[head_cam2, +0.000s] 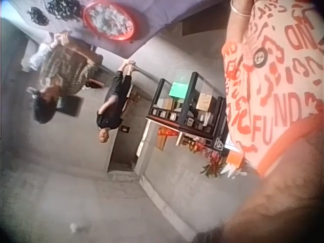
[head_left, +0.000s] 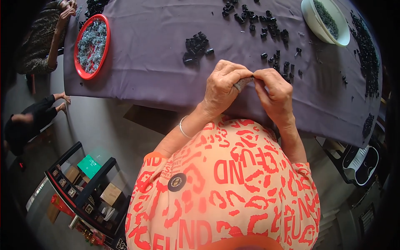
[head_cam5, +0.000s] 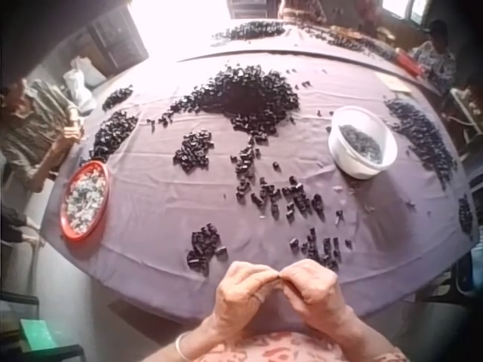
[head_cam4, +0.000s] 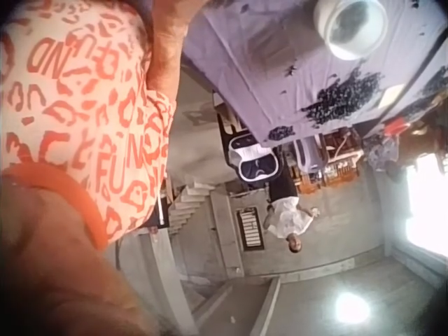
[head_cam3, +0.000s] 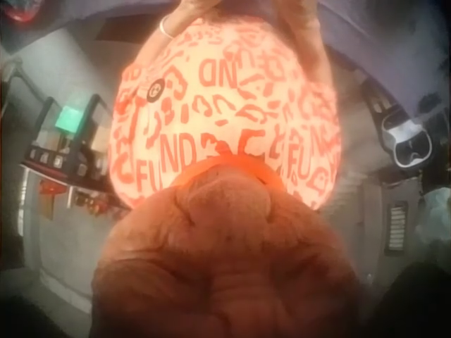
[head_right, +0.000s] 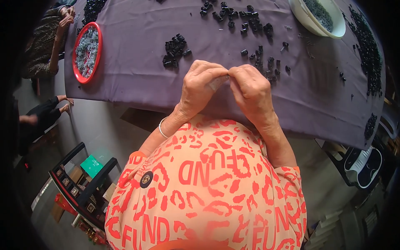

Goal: The person assembles small plastic components by repeatedly inserting small metal pins into plastic parts by hand.

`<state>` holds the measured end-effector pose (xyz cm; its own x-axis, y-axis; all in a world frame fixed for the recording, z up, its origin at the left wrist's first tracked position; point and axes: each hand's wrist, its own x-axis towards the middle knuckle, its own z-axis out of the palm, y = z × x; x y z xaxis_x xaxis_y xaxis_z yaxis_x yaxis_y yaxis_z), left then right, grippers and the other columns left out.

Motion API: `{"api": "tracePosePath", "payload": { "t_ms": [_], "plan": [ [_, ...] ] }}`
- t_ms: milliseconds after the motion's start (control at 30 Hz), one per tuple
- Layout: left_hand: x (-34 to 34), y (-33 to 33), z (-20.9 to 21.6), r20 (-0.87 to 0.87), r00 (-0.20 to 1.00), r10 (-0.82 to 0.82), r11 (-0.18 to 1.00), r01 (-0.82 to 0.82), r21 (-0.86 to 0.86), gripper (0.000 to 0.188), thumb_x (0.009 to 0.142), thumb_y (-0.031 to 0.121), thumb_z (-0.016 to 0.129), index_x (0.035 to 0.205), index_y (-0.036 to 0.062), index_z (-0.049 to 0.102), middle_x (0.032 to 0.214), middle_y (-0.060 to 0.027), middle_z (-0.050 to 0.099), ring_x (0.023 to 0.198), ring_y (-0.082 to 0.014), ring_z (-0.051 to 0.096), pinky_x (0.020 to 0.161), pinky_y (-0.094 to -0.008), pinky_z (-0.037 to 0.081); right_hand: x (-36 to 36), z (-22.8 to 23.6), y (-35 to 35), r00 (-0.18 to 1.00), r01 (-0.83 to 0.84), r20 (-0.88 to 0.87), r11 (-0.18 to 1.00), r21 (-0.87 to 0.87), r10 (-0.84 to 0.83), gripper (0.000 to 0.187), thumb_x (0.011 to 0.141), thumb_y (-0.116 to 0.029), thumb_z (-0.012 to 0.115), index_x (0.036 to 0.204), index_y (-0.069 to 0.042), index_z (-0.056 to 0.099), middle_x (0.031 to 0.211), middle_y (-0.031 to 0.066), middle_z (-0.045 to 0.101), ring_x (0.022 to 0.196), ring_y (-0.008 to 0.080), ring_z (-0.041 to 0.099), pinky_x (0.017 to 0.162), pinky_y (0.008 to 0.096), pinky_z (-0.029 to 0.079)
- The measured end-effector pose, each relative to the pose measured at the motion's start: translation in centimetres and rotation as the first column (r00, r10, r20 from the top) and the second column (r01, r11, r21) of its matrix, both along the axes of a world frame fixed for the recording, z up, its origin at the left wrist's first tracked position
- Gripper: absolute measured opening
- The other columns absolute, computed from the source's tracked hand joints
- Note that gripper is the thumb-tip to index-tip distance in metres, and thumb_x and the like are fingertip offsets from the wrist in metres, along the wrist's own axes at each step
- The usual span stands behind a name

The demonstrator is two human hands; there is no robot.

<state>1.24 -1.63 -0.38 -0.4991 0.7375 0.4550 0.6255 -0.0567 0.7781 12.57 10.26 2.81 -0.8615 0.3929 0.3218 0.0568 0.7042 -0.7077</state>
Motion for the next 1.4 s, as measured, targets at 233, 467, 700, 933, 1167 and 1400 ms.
{"api": "tracePosePath", "payload": {
  "t_ms": [233, 467, 700, 933, 1167, 1400],
  "plan": [
    [-0.5, -0.3, 1.7, 0.421, 0.905, 0.069, 0.945, 0.077, -0.319, 0.016, 0.079, 0.003, 0.063, 0.095, 0.0002, 0.067, 0.084, -0.0145, 0.067, 0.070, -0.0261, 0.064, 0.066, -0.0328, 0.051, -0.6, -1.4, -0.5, 0.992, -0.040, 0.126, 0.969, 0.244, 0.009, 0.027, 0.072, 0.005, 0.062, 0.097, -0.001, 0.056, 0.084, 0.0133, 0.058, 0.079, 0.0311, 0.059, 0.070, 0.0379, 0.049],
    [-2.3, 0.5, 2.5, 0.559, 0.828, 0.046, 0.830, 0.280, -0.483, 0.021, 0.084, 0.009, 0.058, 0.099, -0.0015, 0.067, 0.078, -0.0084, 0.069, 0.074, -0.0107, 0.063, 0.065, -0.0263, 0.051, -1.2, -0.7, -0.7, 0.993, -0.019, 0.121, 0.966, 0.257, -0.013, 0.034, 0.074, 0.000, 0.061, 0.106, -0.002, 0.051, 0.073, 0.0099, 0.056, 0.070, 0.0260, 0.058, 0.065, 0.0364, 0.048],
    [-2.3, 0.9, 2.8, 0.671, 0.732, 0.116, 0.814, 0.318, -0.487, 0.022, 0.082, 0.015, 0.063, 0.094, -0.0026, 0.068, 0.078, -0.0143, 0.070, 0.075, -0.0187, 0.067, 0.071, -0.0315, 0.051, -0.6, -1.2, -0.4, 0.985, -0.077, 0.166, 0.976, 0.202, 0.044, 0.038, 0.074, 0.007, 0.059, 0.111, 0.000, 0.051, 0.080, 0.0154, 0.057, 0.075, 0.0318, 0.059, 0.067, 0.0400, 0.048],
    [-2.8, 1.4, 3.3, 0.708, 0.677, 0.201, 0.747, 0.362, -0.558, 0.019, 0.080, 0.010, 0.062, 0.095, 0.0013, 0.070, 0.080, -0.0090, 0.068, 0.069, -0.0091, 0.062, 0.053, -0.0249, 0.049, -0.1, -1.0, -0.1, 0.986, -0.064, 0.162, 0.992, 0.113, 0.045, 0.041, 0.072, 0.007, 0.061, 0.112, 0.000, 0.052, 0.091, 0.0176, 0.059, 0.083, 0.0344, 0.060, 0.072, 0.0398, 0.050],
    [-3.4, -1.0, -0.3, 0.735, 0.668, -0.114, 0.931, 0.330, -0.155, 0.020, 0.076, 0.010, 0.065, 0.091, -0.0020, 0.063, 0.083, -0.0072, 0.066, 0.074, -0.0125, 0.060, 0.062, -0.0285, 0.050, -3.7, 0.6, -2.5, 0.995, -0.061, -0.081, 0.998, 0.028, 0.063, 0.039, 0.081, -0.016, 0.062, 0.117, -0.002, 0.055, 0.112, 0.0169, 0.059, 0.108, 0.0335, 0.056, 0.092, 0.0423, 0.045],
    [-2.7, -1.3, 0.3, 0.510, 0.860, -0.021, 0.923, 0.213, -0.321, 0.026, 0.078, 0.012, 0.064, 0.099, -0.0006, 0.055, 0.095, -0.0147, 0.059, 0.090, -0.0294, 0.060, 0.076, -0.0355, 0.047, -4.7, -2.7, -2.9, 0.986, -0.111, -0.123, 0.994, 0.015, 0.112, 0.049, 0.091, -0.046, 0.047, 0.120, -0.007, 0.057, 0.119, 0.0126, 0.059, 0.113, 0.0309, 0.055, 0.097, 0.0416, 0.042]
  ]
}}
